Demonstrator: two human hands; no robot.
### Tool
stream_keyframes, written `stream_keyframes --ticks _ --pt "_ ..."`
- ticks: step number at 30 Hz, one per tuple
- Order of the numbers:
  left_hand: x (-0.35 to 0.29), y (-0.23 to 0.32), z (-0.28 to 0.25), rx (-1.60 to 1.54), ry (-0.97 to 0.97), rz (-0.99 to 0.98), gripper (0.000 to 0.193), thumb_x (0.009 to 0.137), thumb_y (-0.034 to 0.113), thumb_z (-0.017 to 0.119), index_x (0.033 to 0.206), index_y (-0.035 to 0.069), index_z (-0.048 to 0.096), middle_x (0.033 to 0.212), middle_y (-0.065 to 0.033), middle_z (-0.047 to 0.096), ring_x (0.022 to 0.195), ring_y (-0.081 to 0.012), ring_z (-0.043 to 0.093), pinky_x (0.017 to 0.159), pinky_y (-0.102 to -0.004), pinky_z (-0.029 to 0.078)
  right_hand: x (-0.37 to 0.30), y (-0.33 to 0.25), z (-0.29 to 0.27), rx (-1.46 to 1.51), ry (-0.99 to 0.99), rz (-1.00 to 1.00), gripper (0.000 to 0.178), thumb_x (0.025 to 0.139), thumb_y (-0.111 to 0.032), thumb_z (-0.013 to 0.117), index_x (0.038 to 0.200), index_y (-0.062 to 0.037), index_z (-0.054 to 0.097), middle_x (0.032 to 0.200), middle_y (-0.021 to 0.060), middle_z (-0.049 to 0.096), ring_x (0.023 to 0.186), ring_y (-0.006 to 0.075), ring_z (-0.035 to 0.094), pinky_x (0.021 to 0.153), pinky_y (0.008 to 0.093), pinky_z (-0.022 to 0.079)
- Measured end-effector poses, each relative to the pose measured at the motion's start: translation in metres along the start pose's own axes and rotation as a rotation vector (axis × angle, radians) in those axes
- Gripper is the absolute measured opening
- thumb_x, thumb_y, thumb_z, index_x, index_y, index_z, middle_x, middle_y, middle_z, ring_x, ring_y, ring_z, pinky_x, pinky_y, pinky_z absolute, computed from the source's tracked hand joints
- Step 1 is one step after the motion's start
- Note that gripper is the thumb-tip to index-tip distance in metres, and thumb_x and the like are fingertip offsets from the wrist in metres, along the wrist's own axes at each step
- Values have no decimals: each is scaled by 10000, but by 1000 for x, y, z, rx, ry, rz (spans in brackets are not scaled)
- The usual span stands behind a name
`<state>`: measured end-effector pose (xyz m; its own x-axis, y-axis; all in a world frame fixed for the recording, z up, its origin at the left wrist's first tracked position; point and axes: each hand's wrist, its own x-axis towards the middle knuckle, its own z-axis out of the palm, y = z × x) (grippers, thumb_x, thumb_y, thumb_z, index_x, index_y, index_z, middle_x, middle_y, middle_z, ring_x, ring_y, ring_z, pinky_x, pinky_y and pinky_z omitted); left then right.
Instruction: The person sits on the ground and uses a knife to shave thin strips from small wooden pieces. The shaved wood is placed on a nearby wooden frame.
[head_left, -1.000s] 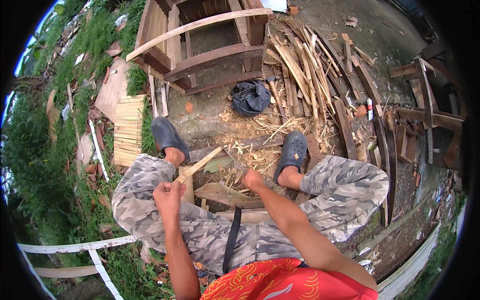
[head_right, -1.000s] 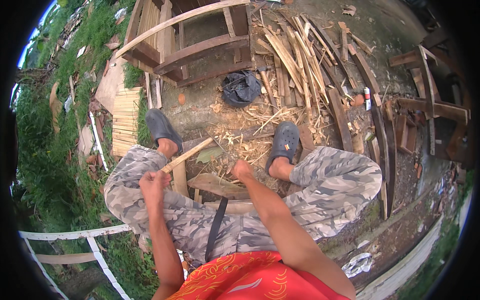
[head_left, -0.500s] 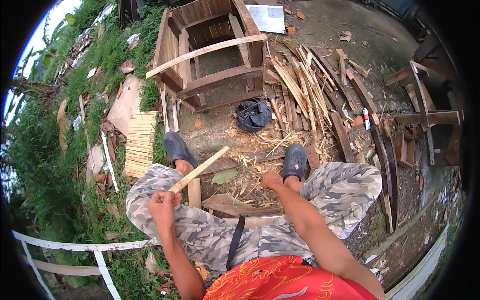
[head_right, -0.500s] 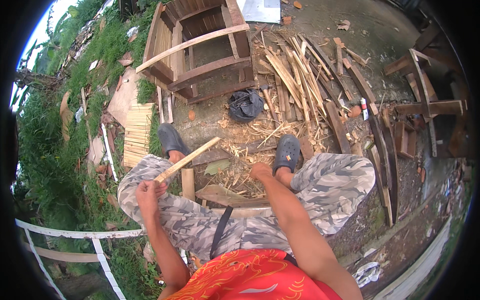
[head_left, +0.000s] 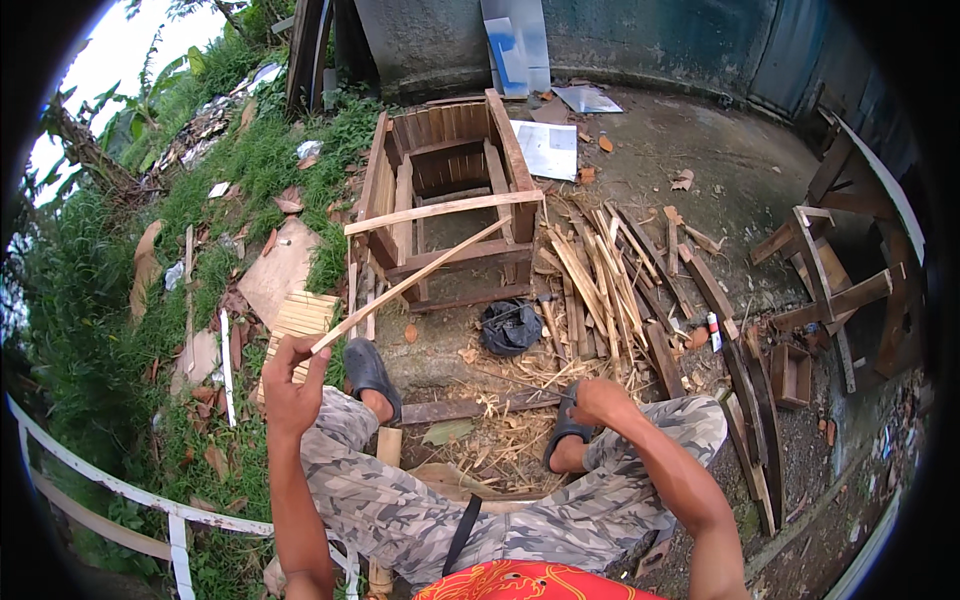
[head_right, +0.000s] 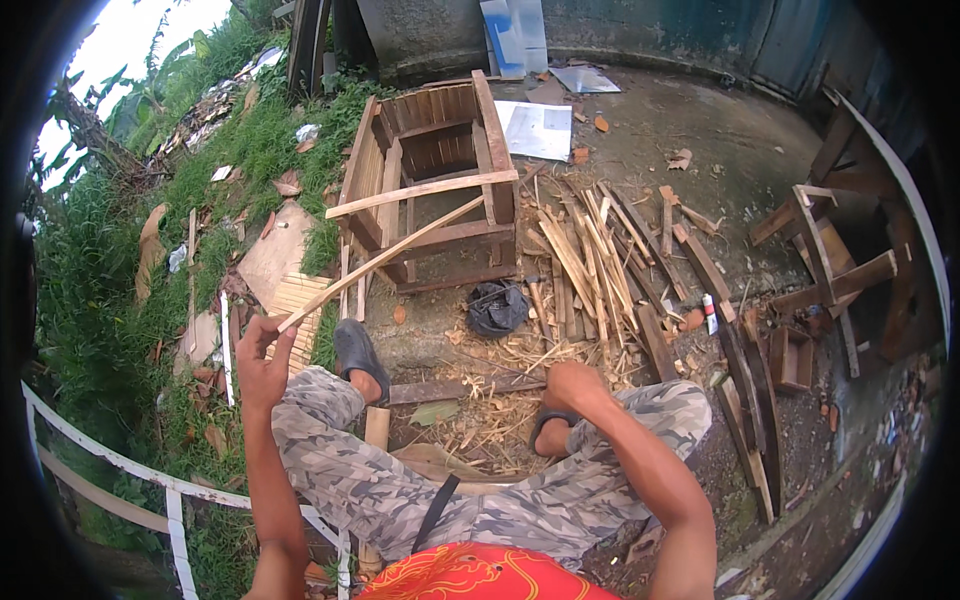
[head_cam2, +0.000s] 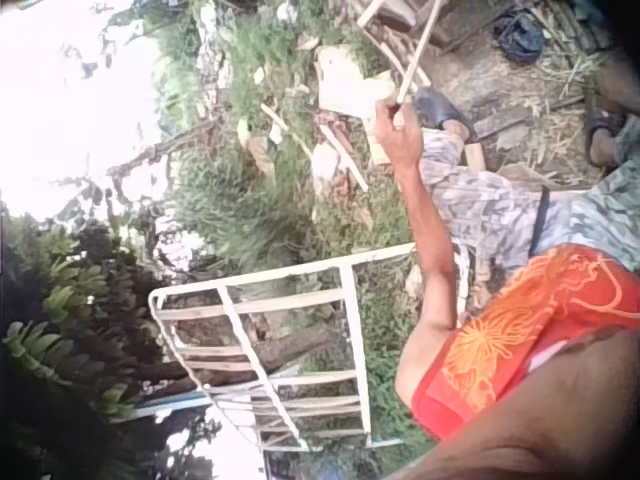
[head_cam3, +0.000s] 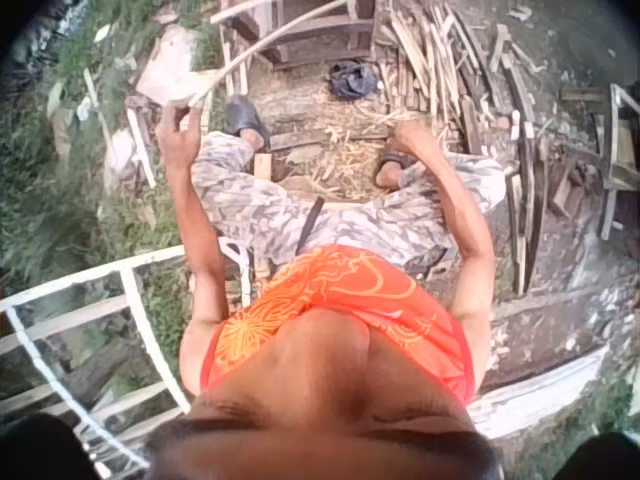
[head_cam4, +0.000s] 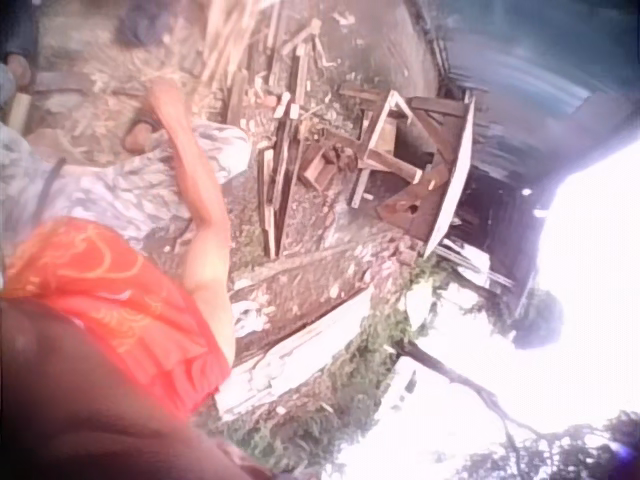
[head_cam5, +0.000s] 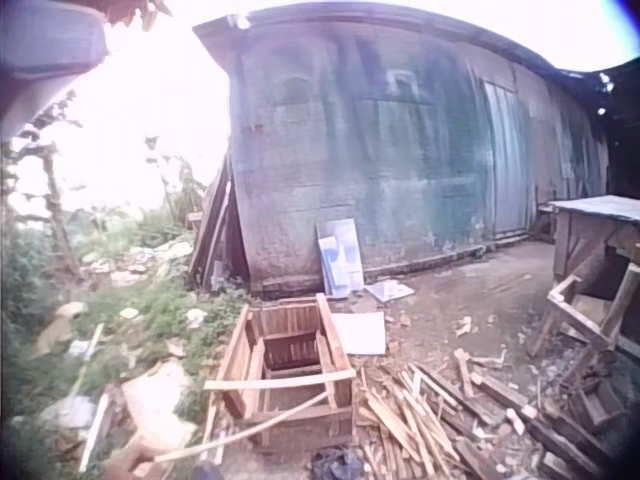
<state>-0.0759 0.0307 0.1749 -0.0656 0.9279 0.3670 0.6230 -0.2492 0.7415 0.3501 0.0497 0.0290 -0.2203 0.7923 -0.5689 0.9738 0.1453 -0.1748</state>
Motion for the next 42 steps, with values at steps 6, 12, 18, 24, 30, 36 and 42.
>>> stream_keyframes --ticks 6,12,18,24,30,36,42 --pt "110 -31 30 67 6 403 91 892 18 663 967 -25 636 915 -155 722 832 -241 705 755 -327 530 -7 20 -6 54 -18 23 425 821 -387 694 956 13 742 985 235 716 933 385 697 837 460 554" --pt "197 -80 51 297 -123 503 112 902 95 665 977 16 635 904 -162 703 854 -337 685 731 -403 526 23 5 -8 -9 -64 63 336 802 -278 667 973 0 749 1008 220 722 956 366 704 838 444 564" --pt "250 -139 44 613 -150 392 128 866 122 672 956 55 611 906 -144 694 848 -375 664 707 -464 510 37 -10 -18 -4 -39 -2 309 805 -248 650 972 -9 751 1007 206 727 950 358 709 826 438 569" --pt "274 -169 42 577 -303 205 239 821 149 684 1033 48 638 961 -160 713 939 -336 679 794 -448 528 49 -26 -25 -50 -23 -86 283 811 -260 645 941 -33 755 999 188 733 952 345 712 819 432 572" --pt "302 -199 65 664 -320 -260 357 819 309 702 1008 9 728 984 -214 719 930 -324 701 852 -425 535 56 -33 -19 -66 22 -146 252 776 -201 634 918 -35 760 982 187 733 934 341 713 795 433 572" --pt "290 -197 90 413 -173 -519 392 850 361 724 846 -31 743 770 -164 717 673 -297 699 709 -417 563 57 -33 -13 -17 114 -193 363 827 -371 687 853 -14 741 892 197 721 868 370 700 779 462 561" --pt "276 -193 97 -5 -24 -727 212 810 194 811 927 29 752 894 -85 719 776 -220 672 651 -401 549 54 -36 -19 -48 70 -165 254 785 -234 649 890 -28 756 954 198 730 896 353 716 774 438 574"
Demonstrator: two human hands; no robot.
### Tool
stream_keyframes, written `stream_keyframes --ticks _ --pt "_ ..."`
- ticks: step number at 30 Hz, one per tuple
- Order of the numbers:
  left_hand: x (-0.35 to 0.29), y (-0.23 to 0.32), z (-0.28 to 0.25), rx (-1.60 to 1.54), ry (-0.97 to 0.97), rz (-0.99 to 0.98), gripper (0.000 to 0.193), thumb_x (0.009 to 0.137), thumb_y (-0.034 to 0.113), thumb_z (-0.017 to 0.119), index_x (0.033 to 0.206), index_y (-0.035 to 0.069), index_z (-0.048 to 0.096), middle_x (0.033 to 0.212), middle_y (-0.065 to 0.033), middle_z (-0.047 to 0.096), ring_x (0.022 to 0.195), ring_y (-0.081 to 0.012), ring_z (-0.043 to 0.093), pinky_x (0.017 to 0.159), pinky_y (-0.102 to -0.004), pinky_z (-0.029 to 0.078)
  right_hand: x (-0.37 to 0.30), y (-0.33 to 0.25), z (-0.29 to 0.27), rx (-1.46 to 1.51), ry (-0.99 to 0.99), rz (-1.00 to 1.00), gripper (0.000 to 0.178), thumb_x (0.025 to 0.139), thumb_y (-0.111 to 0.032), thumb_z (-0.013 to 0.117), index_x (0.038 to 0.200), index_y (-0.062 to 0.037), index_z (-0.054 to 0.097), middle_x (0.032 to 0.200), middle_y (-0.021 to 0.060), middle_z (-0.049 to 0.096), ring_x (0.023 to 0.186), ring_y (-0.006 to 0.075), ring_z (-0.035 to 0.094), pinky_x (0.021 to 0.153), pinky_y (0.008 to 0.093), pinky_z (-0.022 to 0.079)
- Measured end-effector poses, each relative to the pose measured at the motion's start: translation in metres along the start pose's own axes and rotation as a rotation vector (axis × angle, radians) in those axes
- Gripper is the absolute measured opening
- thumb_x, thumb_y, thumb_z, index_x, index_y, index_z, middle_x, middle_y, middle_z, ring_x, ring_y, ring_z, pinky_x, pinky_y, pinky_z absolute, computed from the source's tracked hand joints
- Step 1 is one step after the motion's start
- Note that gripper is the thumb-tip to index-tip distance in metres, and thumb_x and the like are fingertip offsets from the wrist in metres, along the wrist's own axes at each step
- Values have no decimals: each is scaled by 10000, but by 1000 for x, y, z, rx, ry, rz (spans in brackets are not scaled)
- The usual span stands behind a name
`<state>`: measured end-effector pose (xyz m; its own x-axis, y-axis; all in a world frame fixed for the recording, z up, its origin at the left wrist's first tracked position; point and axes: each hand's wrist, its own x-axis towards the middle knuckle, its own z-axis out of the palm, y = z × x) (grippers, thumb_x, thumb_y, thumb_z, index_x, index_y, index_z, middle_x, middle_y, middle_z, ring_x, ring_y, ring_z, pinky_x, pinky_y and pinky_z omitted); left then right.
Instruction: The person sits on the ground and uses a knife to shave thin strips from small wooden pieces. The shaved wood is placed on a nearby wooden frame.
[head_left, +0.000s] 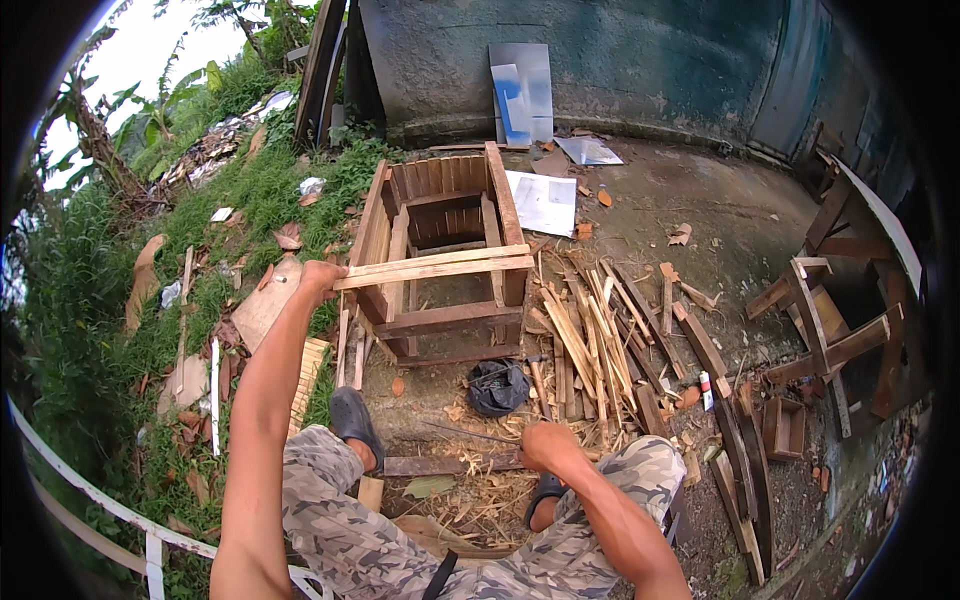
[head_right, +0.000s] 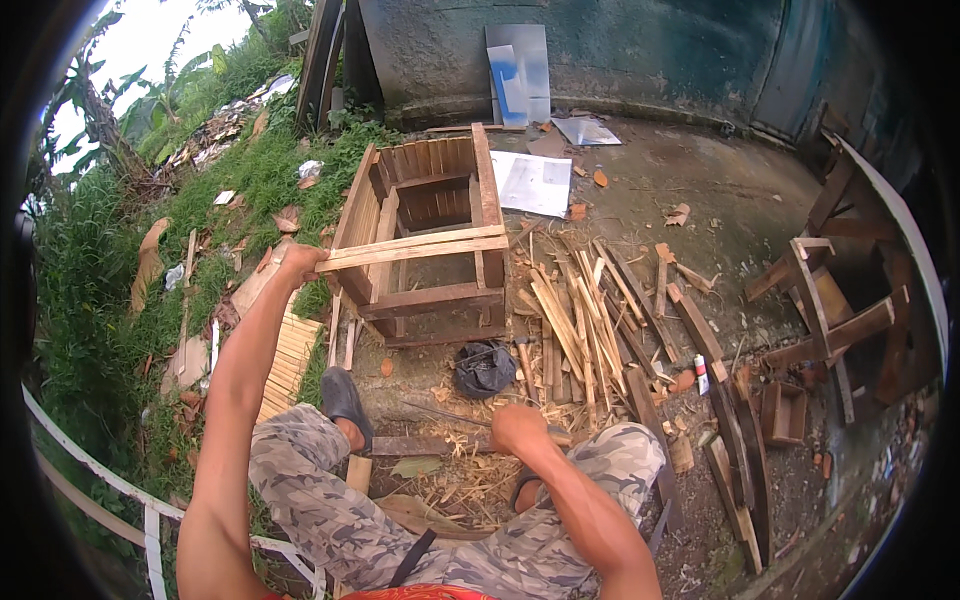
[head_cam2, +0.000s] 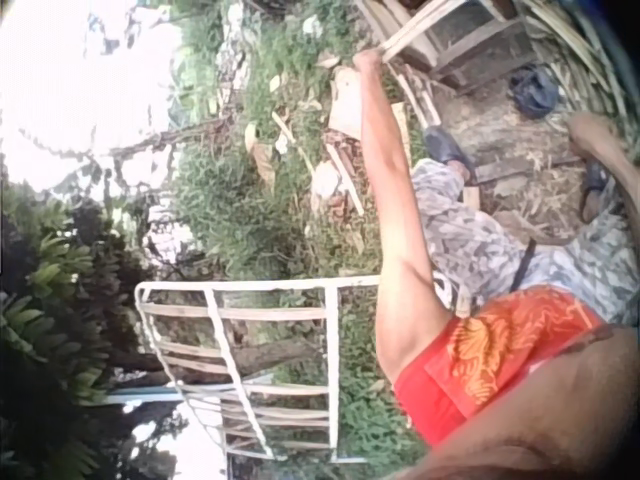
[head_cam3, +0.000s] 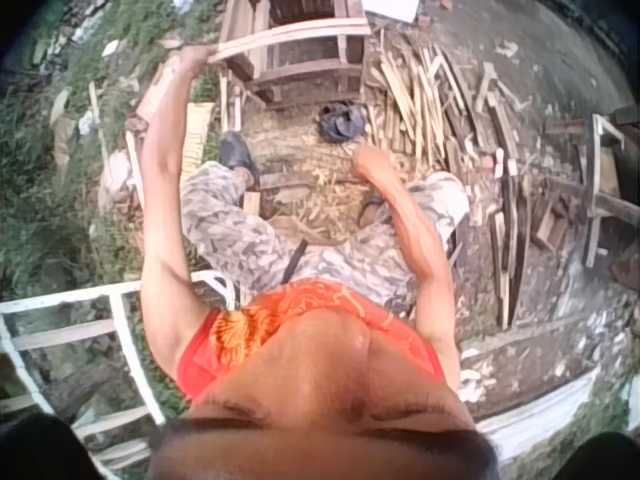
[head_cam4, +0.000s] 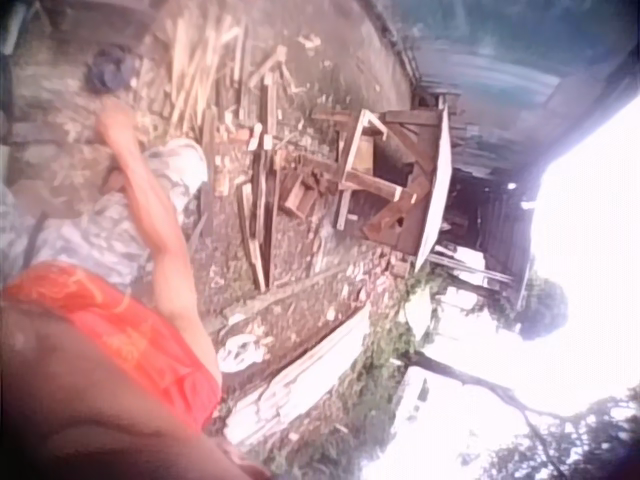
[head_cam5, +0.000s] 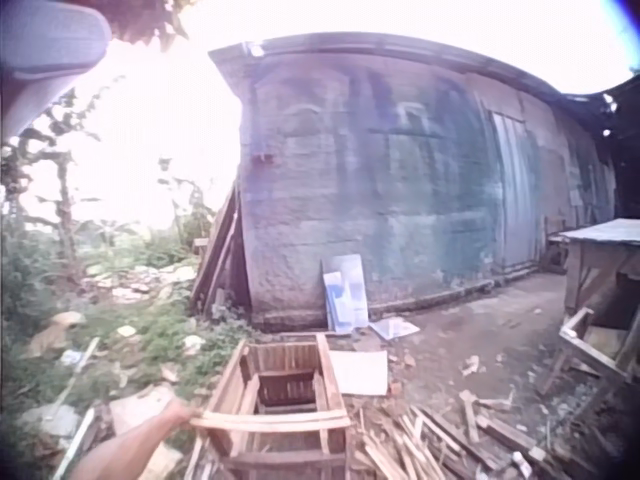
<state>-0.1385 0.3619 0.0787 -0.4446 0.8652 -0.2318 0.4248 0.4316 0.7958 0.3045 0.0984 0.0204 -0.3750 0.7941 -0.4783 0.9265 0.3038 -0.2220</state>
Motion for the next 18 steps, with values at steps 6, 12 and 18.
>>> stream_keyframes --ticks 6,12,18 --pt "12 -15 4 -169 -6 -55 186 852 148 760 1021 72 735 955 -73 702 852 -220 652 734 -396 536 -5 -2 -9 4 -16 25 245 752 -179 651 912 -30 762 983 202 732 914 343 723 774 429 578" --pt "27 -25 7 -444 -30 -196 195 909 91 669 1097 127 706 922 -38 663 815 -183 622 796 -384 520 -10 0 -16 27 -28 45 252 754 -179 650 921 -28 762 998 199 732 930 342 720 788 426 576" --pt "24 -27 4 -390 -16 -172 189 905 125 672 1092 118 698 964 -45 663 839 -184 626 767 -385 530 -12 5 -16 35 13 15 351 847 -349 670 914 -15 753 972 207 724 922 366 702 800 446 566"
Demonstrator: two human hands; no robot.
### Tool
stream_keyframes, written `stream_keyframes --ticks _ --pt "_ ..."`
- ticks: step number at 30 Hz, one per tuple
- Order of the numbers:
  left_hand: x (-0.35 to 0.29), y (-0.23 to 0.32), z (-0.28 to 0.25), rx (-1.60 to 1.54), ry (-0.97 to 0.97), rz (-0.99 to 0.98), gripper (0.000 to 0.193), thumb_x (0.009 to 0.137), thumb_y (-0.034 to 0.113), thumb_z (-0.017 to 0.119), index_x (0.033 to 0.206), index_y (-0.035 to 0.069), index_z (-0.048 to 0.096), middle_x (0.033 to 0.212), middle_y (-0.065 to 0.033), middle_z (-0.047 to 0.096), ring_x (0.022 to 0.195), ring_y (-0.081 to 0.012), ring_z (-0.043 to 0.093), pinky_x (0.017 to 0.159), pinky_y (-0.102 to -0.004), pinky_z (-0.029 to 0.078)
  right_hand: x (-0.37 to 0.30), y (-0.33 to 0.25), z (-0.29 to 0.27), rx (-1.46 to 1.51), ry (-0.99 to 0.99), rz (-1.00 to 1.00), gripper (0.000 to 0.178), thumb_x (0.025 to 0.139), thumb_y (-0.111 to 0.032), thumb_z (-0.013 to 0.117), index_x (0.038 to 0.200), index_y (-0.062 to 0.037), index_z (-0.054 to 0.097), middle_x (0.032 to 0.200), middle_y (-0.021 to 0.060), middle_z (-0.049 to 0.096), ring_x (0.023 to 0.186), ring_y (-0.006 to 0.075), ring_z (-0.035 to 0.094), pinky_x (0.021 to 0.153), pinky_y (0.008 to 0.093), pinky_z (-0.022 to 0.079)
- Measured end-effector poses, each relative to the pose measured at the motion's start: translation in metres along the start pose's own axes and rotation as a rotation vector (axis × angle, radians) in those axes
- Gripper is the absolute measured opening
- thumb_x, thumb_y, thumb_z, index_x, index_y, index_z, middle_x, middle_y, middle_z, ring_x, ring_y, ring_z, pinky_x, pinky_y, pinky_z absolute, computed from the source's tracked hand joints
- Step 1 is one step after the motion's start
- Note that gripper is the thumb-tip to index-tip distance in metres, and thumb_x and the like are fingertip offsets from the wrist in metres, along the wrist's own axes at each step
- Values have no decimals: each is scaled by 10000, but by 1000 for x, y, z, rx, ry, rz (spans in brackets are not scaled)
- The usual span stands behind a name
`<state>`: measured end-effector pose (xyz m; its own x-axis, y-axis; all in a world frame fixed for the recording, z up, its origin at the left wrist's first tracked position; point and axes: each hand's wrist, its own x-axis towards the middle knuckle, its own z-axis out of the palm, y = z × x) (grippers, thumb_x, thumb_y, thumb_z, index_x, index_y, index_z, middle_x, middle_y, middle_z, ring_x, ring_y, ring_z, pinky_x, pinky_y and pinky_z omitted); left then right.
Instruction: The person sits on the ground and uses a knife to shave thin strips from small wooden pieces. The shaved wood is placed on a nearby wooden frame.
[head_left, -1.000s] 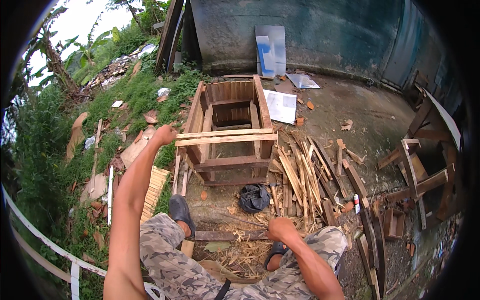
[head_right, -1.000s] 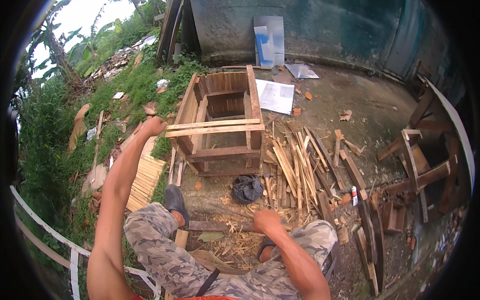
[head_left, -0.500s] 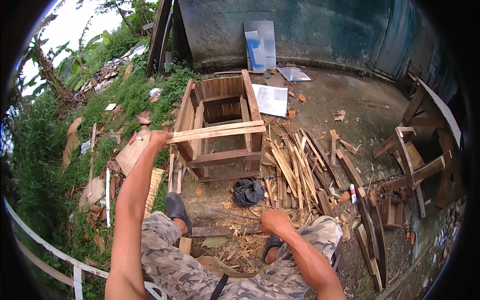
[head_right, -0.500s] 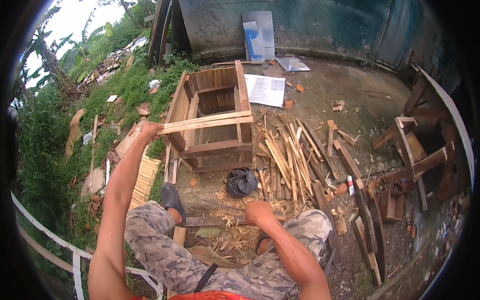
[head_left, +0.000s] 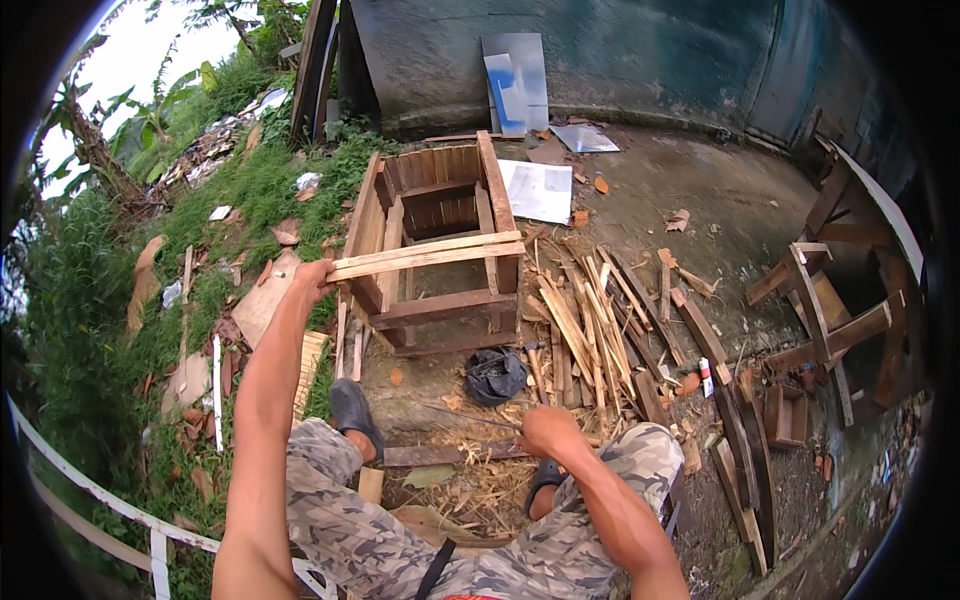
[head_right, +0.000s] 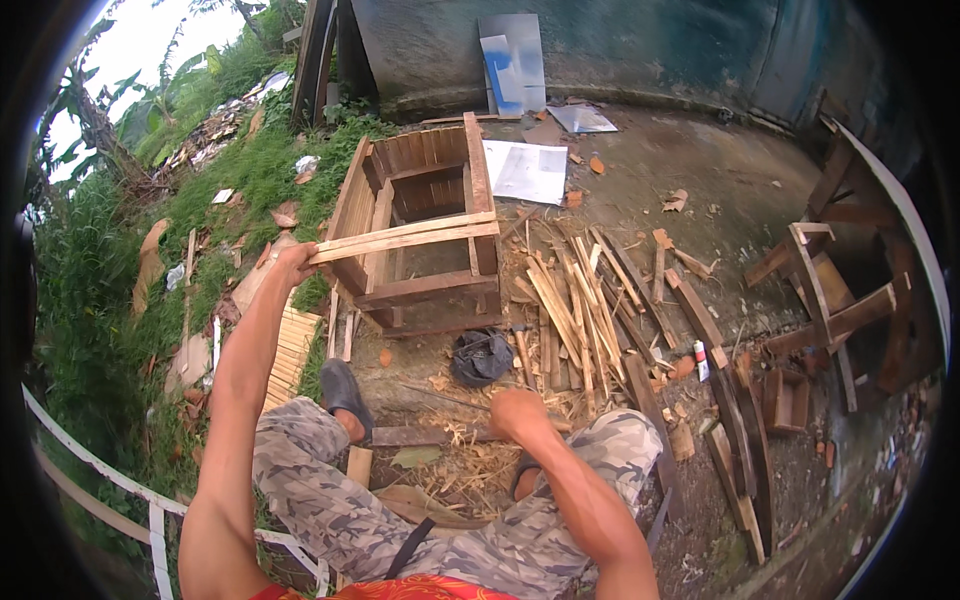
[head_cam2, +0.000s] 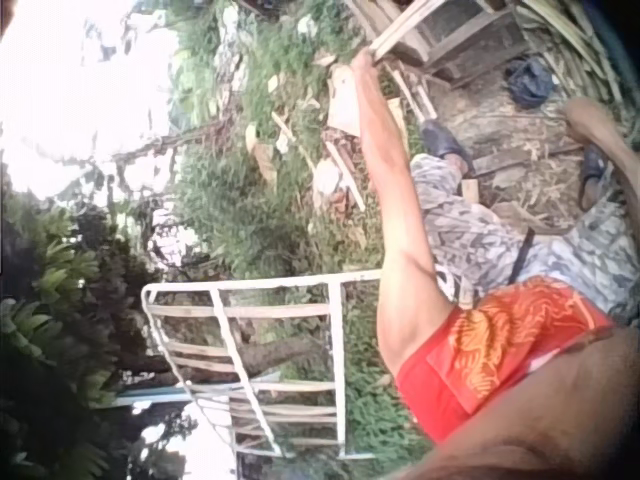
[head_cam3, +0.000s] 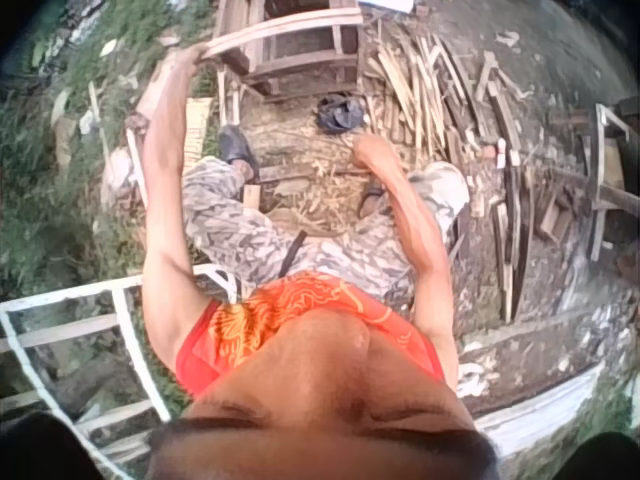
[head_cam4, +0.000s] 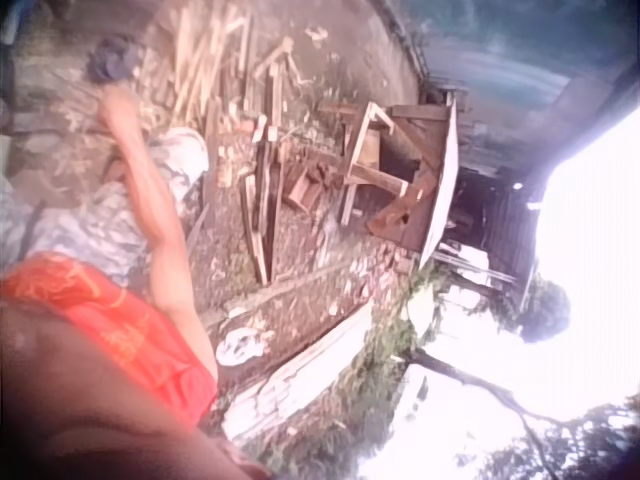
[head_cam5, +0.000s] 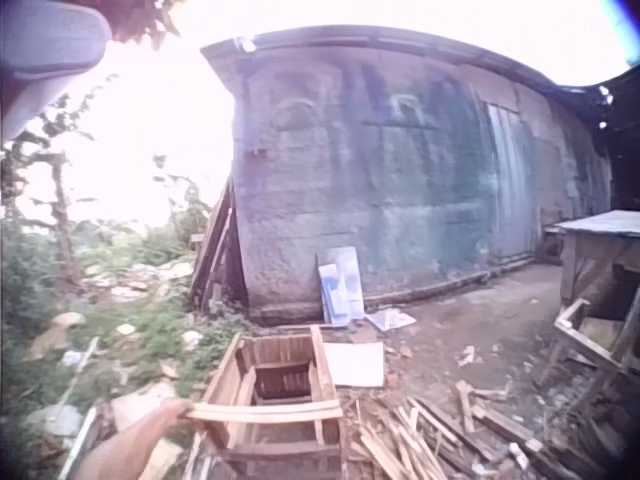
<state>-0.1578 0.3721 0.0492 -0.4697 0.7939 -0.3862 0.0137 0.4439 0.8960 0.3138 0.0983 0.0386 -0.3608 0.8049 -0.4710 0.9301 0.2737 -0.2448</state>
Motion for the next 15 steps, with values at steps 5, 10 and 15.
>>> stream_keyframes --ticks 5,10,15 --pt "-36 4 30 640 386 562 313 901 226 655 1165 59 673 1075 -129 654 1073 -331 605 948 -472 474 -5 -1 -2 -2 -63 82 256 762 -150 676 981 -53 769 1049 159 738 983 319 718 805 407 581" --pt "-118 -13 93 746 372 1611 294 917 212 646 1150 33 655 1161 -177 640 1218 -379 538 1084 -503 346 -25 11 -16 15 -173 236 268 796 -197 704 1016 -56 765 1063 146 739 1005 318 714 826 395 578" --pt "-178 -87 174 884 -408 1419 204 906 226 700 802 74 613 641 -132 644 616 -277 670 538 -400 496 -64 63 -36 186 -41 459 344 846 -334 722 984 -19 746 996 187 731 962 357 707 818 434 562"
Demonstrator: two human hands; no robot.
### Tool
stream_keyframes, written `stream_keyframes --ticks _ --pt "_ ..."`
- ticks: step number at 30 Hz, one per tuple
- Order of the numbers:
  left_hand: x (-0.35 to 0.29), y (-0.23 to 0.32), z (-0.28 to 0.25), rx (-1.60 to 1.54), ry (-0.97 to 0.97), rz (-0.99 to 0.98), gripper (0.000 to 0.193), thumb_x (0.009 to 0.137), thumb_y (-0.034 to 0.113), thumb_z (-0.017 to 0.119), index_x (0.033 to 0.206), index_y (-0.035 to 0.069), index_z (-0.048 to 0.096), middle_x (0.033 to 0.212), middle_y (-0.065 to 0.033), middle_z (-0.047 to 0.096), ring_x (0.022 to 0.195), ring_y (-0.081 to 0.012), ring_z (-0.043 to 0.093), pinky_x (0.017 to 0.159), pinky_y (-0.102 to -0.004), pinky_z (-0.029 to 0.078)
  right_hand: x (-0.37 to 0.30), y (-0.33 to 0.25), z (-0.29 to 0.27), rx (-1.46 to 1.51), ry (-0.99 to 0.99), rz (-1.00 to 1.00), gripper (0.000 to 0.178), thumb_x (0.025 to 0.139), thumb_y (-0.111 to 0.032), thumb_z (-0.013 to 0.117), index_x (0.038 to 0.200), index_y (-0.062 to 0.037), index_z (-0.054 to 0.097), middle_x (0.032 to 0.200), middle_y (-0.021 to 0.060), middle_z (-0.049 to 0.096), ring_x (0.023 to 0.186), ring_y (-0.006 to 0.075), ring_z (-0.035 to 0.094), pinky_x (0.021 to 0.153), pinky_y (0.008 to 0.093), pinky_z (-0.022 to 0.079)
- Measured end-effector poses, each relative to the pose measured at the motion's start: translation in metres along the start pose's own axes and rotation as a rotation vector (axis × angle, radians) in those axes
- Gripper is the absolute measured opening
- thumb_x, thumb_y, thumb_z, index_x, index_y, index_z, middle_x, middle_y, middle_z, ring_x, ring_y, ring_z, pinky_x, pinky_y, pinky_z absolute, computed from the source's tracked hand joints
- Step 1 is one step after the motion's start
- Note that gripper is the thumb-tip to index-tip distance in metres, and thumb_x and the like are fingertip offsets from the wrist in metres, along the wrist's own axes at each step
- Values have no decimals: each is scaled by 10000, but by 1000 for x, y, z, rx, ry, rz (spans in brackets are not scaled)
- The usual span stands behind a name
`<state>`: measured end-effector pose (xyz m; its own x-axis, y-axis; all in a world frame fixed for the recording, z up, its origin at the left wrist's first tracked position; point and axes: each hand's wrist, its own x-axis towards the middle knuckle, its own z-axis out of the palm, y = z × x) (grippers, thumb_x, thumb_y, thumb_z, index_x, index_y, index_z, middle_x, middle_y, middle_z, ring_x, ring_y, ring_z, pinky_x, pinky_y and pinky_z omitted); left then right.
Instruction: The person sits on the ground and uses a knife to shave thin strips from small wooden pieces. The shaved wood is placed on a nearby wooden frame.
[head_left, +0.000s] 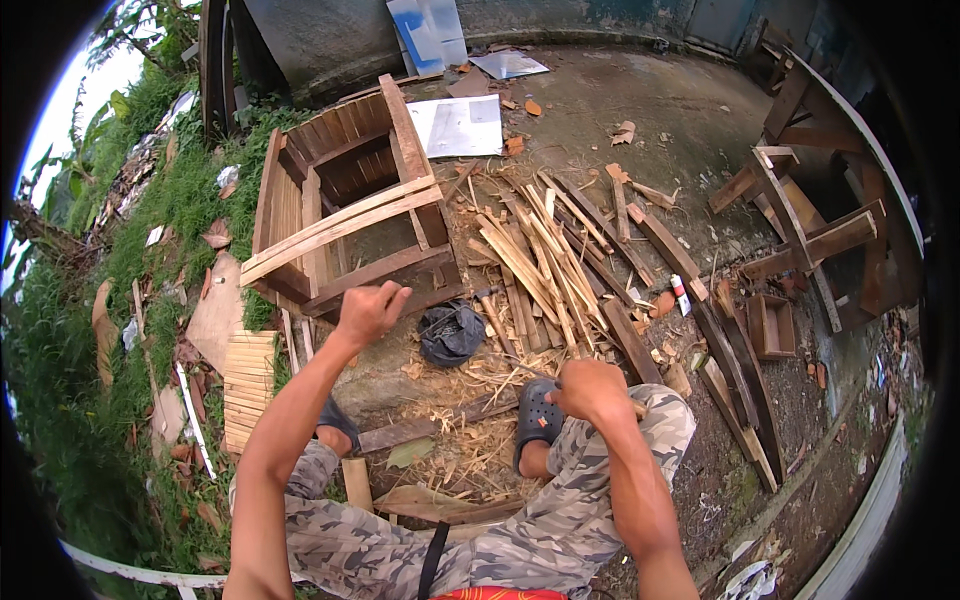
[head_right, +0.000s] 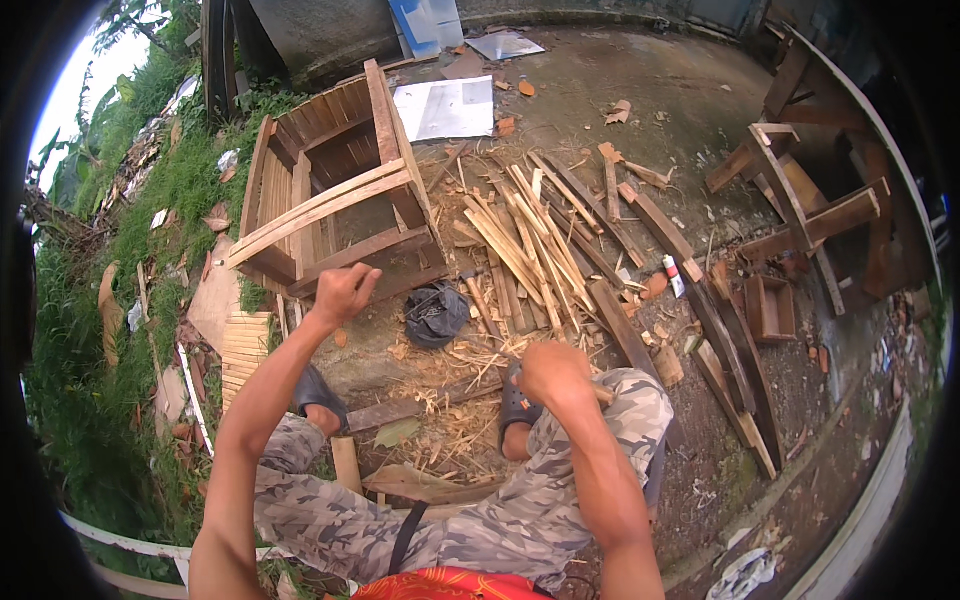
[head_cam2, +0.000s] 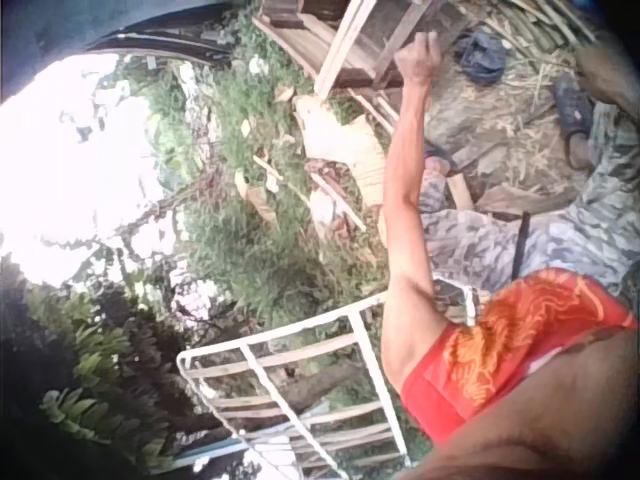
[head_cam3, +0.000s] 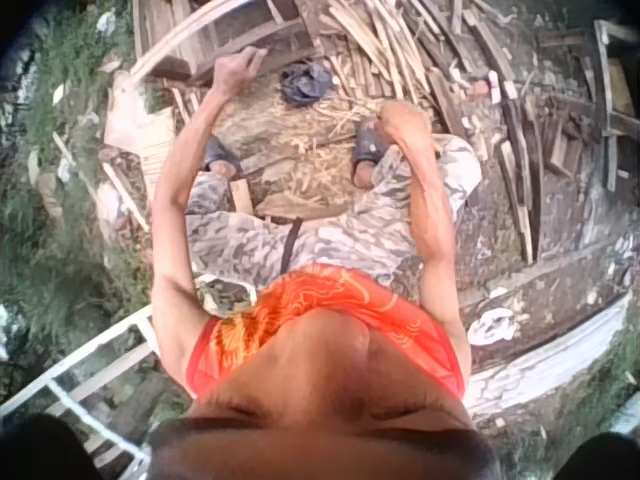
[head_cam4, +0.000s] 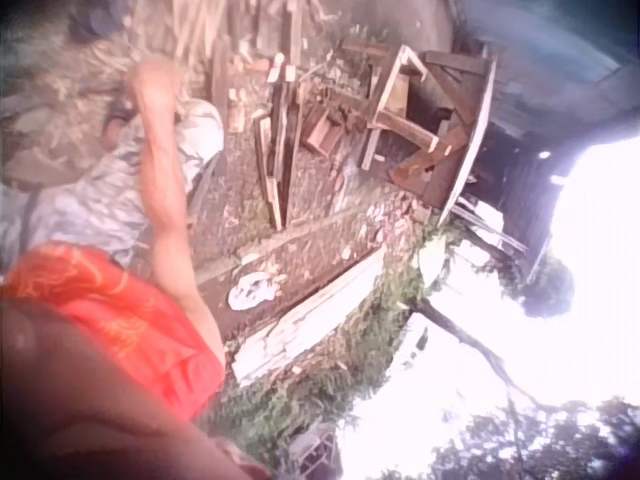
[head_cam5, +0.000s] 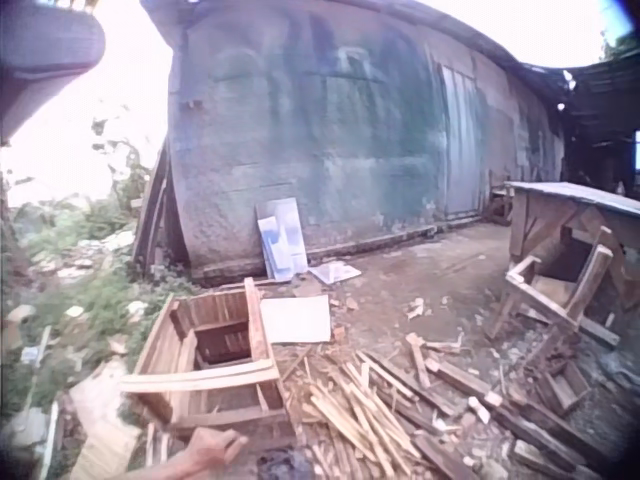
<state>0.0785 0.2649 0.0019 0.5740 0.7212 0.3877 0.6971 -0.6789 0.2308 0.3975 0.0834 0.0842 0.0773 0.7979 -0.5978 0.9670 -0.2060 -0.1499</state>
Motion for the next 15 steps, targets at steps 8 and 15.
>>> stream_keyframes --ticks 8,15 --pt "49 57 215 -516 -385 -831 376 915 370 693 988 2 700 818 -192 691 791 -243 684 672 -390 508 -5 52 -29 423 467 359 413 917 -360 670 1000 43 638 834 245 689 842 438 671 756 502 501" --pt "135 43 363 -1241 -226 -1425 791 973 356 617 1539 -25 217 1557 -225 311 1338 -343 433 1071 -436 417 3 62 -45 906 419 345 374 921 -336 687 994 27 633 748 198 655 705 367 643 682 434 482"
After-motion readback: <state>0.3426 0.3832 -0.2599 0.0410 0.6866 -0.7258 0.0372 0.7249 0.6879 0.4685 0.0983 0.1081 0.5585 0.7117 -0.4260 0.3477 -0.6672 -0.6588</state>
